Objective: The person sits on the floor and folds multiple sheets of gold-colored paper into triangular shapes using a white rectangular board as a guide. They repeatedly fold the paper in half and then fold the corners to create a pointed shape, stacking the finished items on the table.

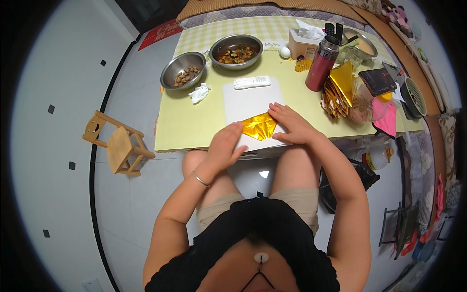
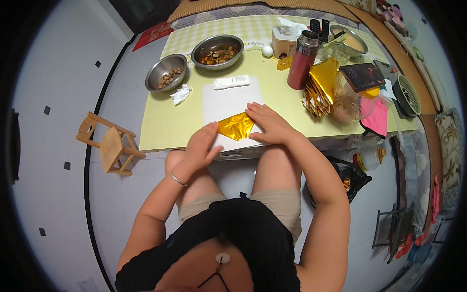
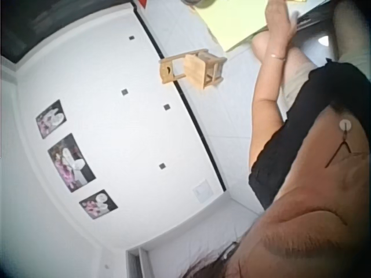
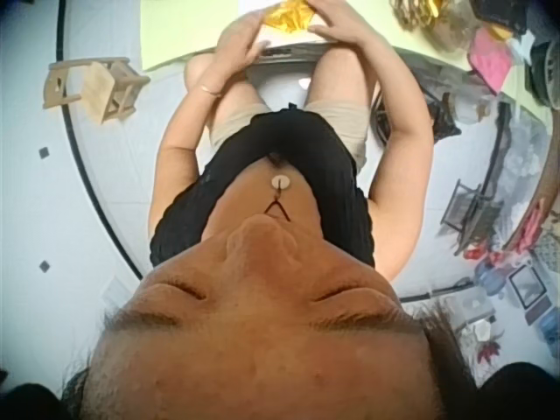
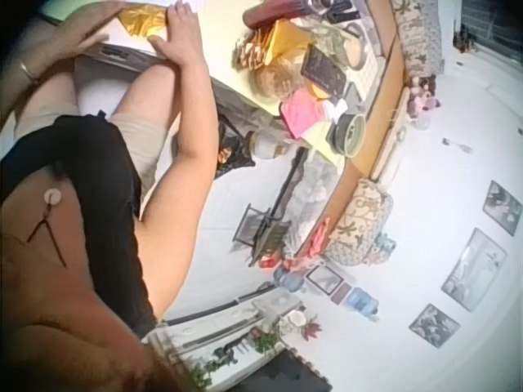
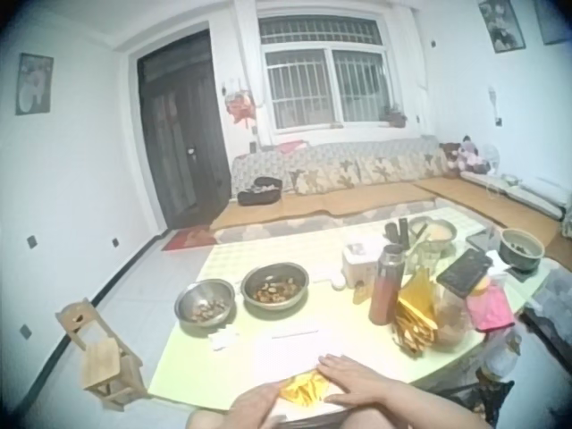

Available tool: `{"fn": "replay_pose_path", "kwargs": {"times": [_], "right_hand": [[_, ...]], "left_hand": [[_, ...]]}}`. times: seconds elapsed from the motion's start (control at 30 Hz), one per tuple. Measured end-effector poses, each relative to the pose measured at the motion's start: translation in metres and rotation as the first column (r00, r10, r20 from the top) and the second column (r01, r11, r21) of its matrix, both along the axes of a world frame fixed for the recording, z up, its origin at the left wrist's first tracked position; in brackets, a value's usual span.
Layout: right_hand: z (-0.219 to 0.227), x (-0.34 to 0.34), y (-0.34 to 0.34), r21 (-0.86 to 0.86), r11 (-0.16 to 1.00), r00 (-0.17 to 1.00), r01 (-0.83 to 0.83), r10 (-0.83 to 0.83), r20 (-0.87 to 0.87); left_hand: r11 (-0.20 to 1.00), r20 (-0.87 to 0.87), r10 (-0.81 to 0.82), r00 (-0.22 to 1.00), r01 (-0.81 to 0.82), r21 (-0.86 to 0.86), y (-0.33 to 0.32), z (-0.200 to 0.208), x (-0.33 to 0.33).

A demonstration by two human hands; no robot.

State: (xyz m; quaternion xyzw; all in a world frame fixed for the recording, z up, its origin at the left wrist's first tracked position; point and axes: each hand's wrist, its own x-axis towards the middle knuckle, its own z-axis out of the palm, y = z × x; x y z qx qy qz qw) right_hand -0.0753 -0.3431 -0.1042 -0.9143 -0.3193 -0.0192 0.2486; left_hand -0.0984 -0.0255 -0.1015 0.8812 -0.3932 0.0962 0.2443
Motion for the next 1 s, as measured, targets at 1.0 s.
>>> {"fn": "replay_pose_path", "kwargs": {"times": [1.0], "right_hand": [[0.01, -0.04, 0.06, 0.861, 0.133, 0.869, 0.491, -0.139, -0.475]], "left_hand": [[0.338, -0.772, -0.271, 0.575, -0.694, -0.636, -0.002, 0.006, 0.015]]}}
